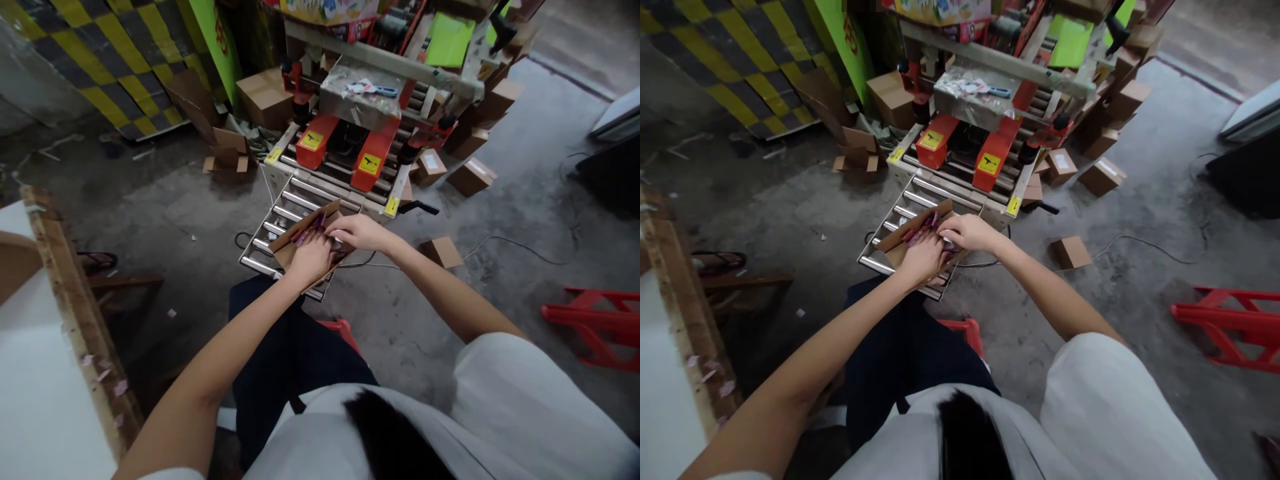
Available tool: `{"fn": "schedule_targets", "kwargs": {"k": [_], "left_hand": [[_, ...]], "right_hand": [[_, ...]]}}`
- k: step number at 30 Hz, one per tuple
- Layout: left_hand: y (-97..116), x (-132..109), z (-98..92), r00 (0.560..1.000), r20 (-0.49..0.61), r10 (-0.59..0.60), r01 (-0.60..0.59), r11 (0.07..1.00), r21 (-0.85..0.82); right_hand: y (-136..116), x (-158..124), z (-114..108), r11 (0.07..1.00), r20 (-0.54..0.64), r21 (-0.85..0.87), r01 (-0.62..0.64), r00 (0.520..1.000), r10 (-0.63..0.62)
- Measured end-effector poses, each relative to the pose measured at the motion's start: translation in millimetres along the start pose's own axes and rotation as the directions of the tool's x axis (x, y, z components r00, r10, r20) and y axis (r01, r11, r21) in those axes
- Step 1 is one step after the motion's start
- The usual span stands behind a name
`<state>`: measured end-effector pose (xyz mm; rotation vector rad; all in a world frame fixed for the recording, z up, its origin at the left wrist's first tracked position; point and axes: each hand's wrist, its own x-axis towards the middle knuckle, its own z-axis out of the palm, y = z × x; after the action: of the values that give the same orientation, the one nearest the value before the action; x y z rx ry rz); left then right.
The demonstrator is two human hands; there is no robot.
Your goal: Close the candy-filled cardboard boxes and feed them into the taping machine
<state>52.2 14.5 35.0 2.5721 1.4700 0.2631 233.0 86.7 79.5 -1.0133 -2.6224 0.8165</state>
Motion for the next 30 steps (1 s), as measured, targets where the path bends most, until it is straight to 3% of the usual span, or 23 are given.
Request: {"fn": "schedule_targets", "kwargs": {"k": [2,5,8,10,12,14,16,18,20,22,25,30], "left_hand": [[-3.6,2.2,-1.3,1.0,0.013,0.001,-0.001,1.0,-0.01],[-21.1,7.7,-4.3,0.999,-0.014,0.04,-0.042,0.971,-0.234],[-41.2,10.1,-8.4,0.992,-0.12,-0.048,-0.033,0.804,-0.594],[-45.8,3.8,-12.5,0.977,-0.164,-0.137,-0.02,0.704,-0.71],[-41.4,-10.0,-16.7,0.959,-0.243,-0.145,-0.053,0.752,-0.657],[-32.0,-28.0,-18.3,0.917,-0.372,-0.146,-0.049,0.882,-0.468],[-23.1,-43.7,-15.3,0.835,-0.496,-0.239,0.099,0.951,-0.292],[-18.2,-52.5,-8.4,0.731,-0.562,-0.386,0.298,0.922,-0.246],[-18.6,-54.4,-0.4,0.68,-0.561,-0.471,0.387,0.882,-0.271],[-23.0,-53.3,6.0,0.701,-0.542,-0.463,0.353,0.886,-0.3],[-31.1,-53.0,11.0,0.724,-0.562,-0.4,0.26,0.913,-0.315],[-38.0,-56.7,12.6,0.712,-0.603,-0.36,0.21,0.929,-0.305]], "right_hand": [[-3.5,13.7,3.1,0.989,0.023,-0.115,-0.098,0.995,0.101],[-11.4,32.3,15.6,0.913,-0.103,-0.27,-0.305,0.952,0.288],[-15.0,39.4,30.7,0.849,-0.263,-0.351,-0.394,0.912,0.314],[-13.1,37.3,37.7,0.845,-0.324,-0.365,-0.391,0.904,0.279],[-9.4,32.5,41.0,0.85,-0.384,-0.342,-0.4,0.886,0.262],[-5.9,27.4,41.7,0.878,-0.449,-0.288,-0.383,0.864,0.23],[-3.7,23.3,41.4,0.934,-0.474,-0.243,-0.263,0.872,0.123],[-2.9,21.0,40.9,0.97,-0.419,-0.234,-0.07,0.907,-0.035],[-3.3,21.1,40.4,0.965,-0.307,-0.252,0.073,0.94,-0.151],[-5.3,23.7,40.5,0.95,-0.189,-0.294,0.1,0.969,-0.161],[-11.9,31.8,42.5,0.928,-0.061,-0.372,0.025,0.997,-0.052],[-24.6,44.7,47.4,0.906,-0.008,-0.417,-0.071,0.997,0.075]]}}
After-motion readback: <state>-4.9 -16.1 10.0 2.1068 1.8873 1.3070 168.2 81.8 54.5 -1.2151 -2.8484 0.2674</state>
